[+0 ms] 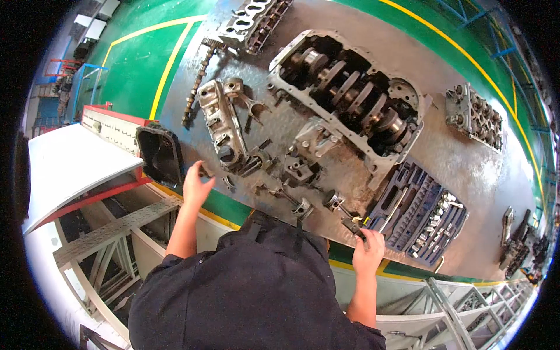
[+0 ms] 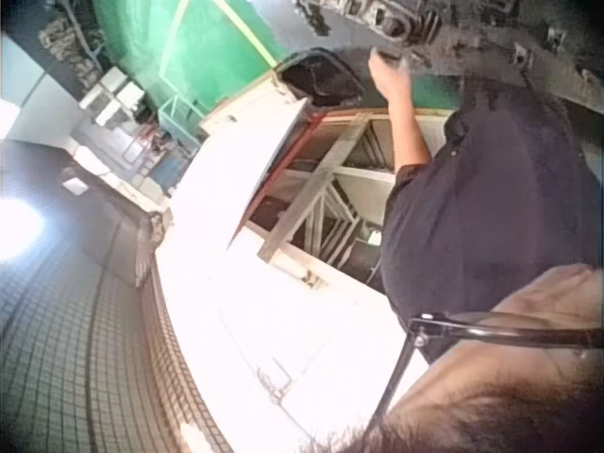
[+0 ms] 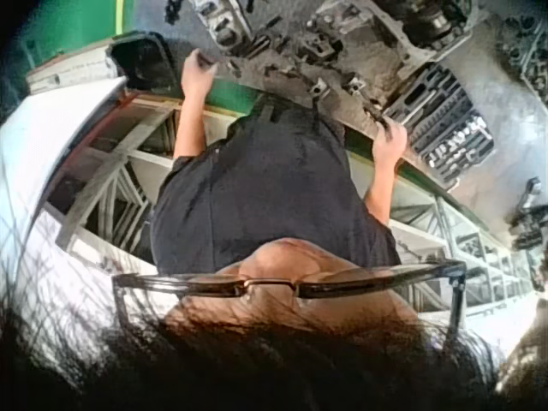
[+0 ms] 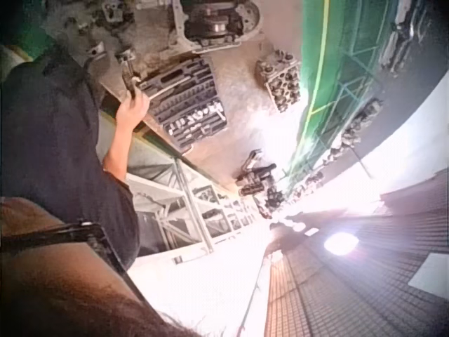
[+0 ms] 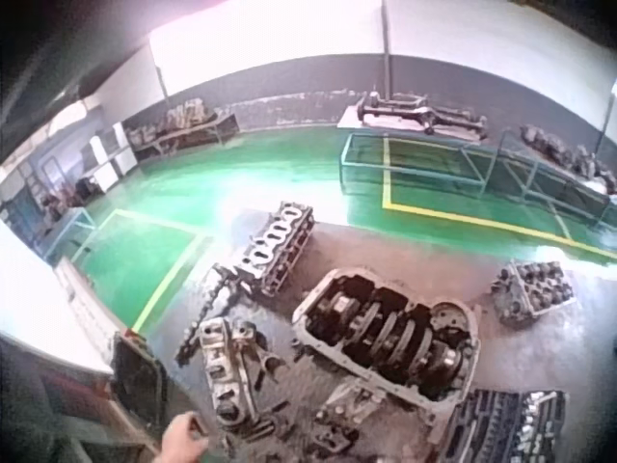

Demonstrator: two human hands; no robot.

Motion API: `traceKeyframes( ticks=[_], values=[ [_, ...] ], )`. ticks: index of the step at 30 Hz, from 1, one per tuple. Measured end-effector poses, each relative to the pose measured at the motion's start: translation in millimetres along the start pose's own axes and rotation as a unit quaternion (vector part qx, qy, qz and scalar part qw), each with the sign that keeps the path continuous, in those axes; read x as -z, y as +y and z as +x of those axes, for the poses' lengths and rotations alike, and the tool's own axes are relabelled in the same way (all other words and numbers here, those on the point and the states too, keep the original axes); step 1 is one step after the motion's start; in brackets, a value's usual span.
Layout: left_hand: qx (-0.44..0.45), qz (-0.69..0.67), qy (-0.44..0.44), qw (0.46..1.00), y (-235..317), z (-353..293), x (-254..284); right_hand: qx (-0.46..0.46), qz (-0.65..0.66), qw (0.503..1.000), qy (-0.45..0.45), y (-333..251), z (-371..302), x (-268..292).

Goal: Assembling an engine by installing pistons and bearings and tightening bolts with a socket wrench.

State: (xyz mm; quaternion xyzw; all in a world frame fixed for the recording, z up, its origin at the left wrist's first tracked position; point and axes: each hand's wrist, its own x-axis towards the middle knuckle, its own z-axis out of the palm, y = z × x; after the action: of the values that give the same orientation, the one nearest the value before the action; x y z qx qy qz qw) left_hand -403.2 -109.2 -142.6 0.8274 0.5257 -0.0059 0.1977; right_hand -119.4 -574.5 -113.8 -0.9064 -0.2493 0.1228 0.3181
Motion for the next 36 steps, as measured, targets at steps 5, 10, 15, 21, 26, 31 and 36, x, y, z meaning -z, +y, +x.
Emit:
traceKeyframes(
  ticks=[5,10,15,21,26,31,36],
  values=[
    [0.101,0.057,-0.059,0.991,-111,40,-60,0.016,-0.016,0.999,-0.030,-63,-23,-15],
    [0.108,0.124,-0.093,0.982,-134,76,-97,0.052,-0.053,0.997,-0.006,-130,-38,-31],
    [0.052,0.113,-0.120,0.985,-147,73,-104,0.040,-0.053,0.998,0.025,-187,-33,-45],
    [-0.039,0.059,0.020,0.997,-142,52,-75,0.080,-0.025,0.995,0.056,-240,-14,-58],
    [-0.133,-0.382,-0.160,0.901,-80,22,-13,0.154,-0.021,0.988,0.023,-276,0,-76],
    [0.058,-0.677,-0.529,0.508,13,-32,24,0.267,-0.046,0.962,-0.035,-318,5,-85],
    [0.109,-0.713,-0.621,0.306,50,-41,38,0.330,-0.069,0.939,-0.072,-347,-2,-83]
  ],
)
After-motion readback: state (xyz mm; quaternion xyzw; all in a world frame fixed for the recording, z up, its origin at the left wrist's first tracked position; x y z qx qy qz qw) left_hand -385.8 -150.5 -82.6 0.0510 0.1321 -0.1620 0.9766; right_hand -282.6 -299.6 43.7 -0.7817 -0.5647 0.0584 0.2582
